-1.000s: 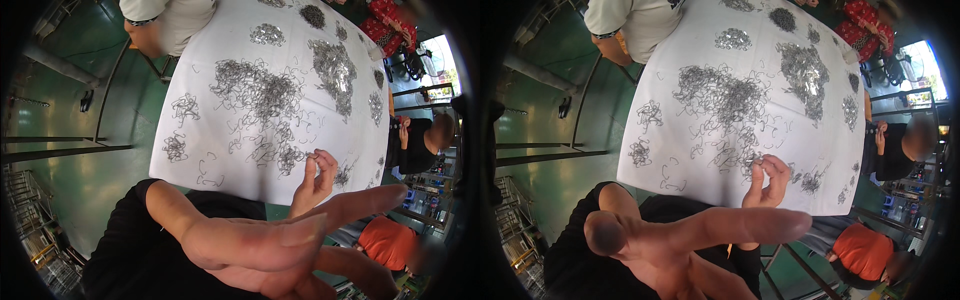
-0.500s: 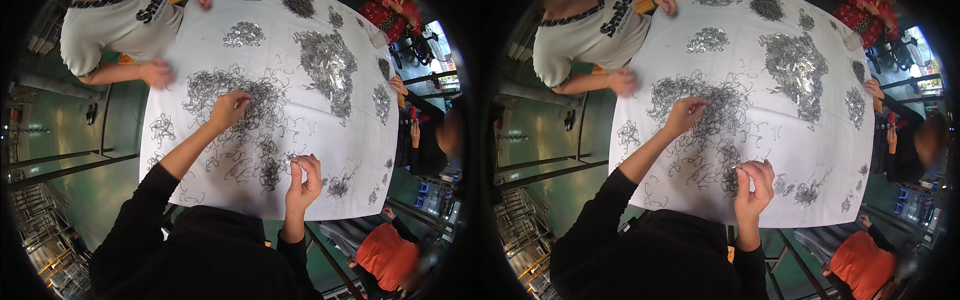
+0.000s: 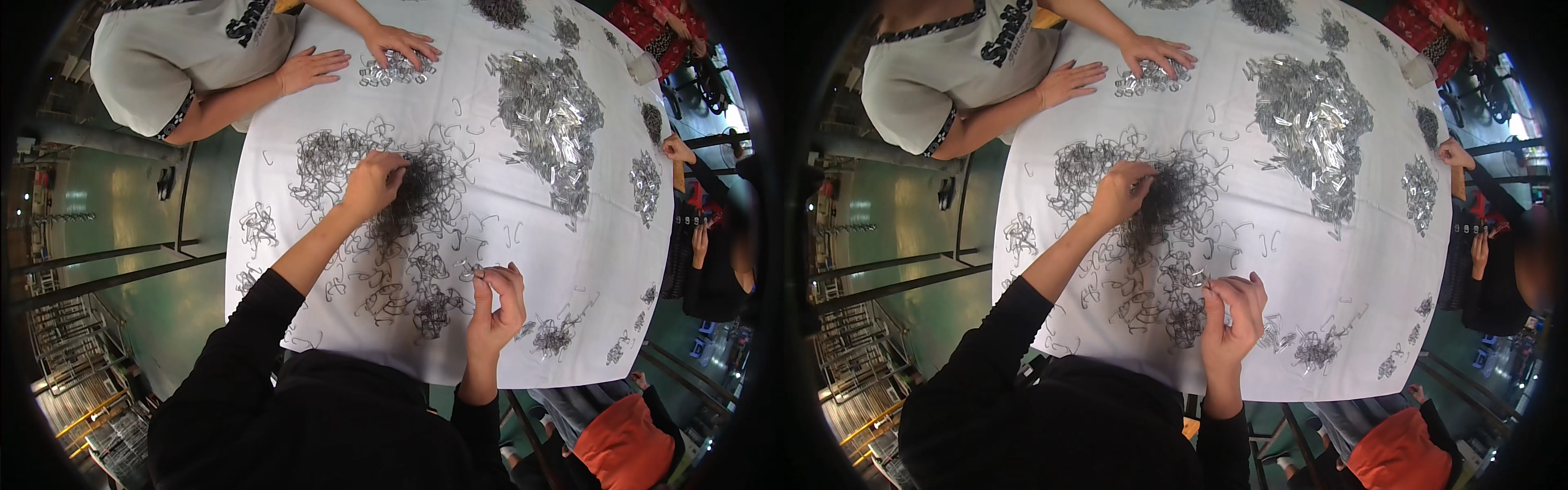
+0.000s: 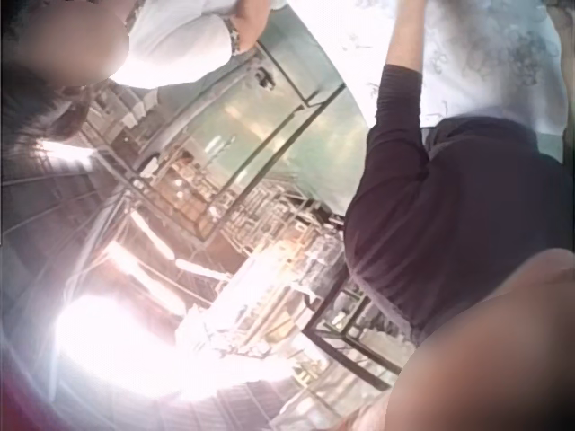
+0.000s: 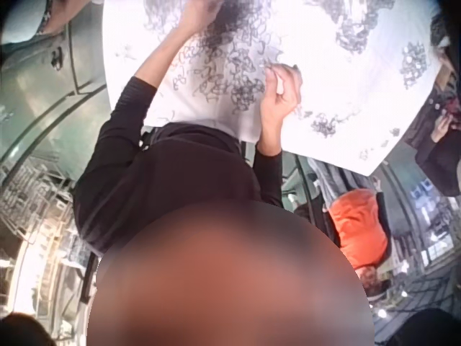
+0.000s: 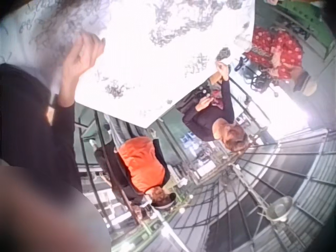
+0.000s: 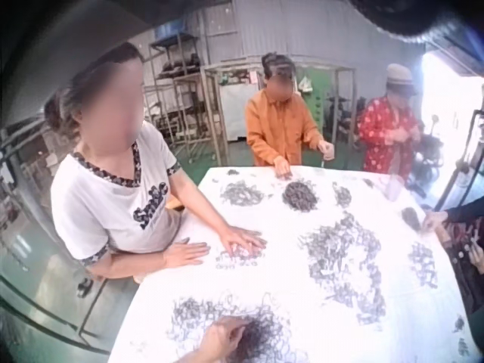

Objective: The person picks up small metal paperclips from a large white sheet and links them together by hand, placing the assembled chains back on the sheet. The person briefly walks away and returns to continue linking paperclips with others at the table.

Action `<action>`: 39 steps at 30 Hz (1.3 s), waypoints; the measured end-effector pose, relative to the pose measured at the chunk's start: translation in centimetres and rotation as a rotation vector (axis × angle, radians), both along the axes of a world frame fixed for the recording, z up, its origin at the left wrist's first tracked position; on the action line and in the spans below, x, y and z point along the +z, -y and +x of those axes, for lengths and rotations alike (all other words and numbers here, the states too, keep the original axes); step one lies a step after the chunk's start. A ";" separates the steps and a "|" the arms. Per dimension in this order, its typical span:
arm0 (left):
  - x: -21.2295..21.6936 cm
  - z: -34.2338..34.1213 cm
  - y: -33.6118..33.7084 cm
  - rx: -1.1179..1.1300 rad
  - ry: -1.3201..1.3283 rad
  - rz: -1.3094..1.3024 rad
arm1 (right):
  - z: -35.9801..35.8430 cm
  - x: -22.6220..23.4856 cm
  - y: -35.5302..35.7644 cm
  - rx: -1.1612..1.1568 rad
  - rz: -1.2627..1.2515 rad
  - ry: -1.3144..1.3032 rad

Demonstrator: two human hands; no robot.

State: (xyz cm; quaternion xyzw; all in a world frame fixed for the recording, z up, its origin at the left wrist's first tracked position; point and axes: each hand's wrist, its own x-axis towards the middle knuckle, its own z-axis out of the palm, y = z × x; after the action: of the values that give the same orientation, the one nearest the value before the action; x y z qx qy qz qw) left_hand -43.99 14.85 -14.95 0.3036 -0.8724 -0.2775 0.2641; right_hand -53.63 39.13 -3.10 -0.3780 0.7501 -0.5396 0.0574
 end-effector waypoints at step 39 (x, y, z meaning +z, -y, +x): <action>15.2 2.4 -8.0 -0.243 -0.437 1.014 | 4.5 2.5 3.3 -0.150 -0.008 -0.228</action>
State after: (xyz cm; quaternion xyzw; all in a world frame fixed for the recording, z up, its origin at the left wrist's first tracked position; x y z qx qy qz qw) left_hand -41.62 22.85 0.21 0.2252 -0.5838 -0.7467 0.2257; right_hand -49.10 35.81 -0.61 -0.3800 0.7757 -0.4989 -0.0702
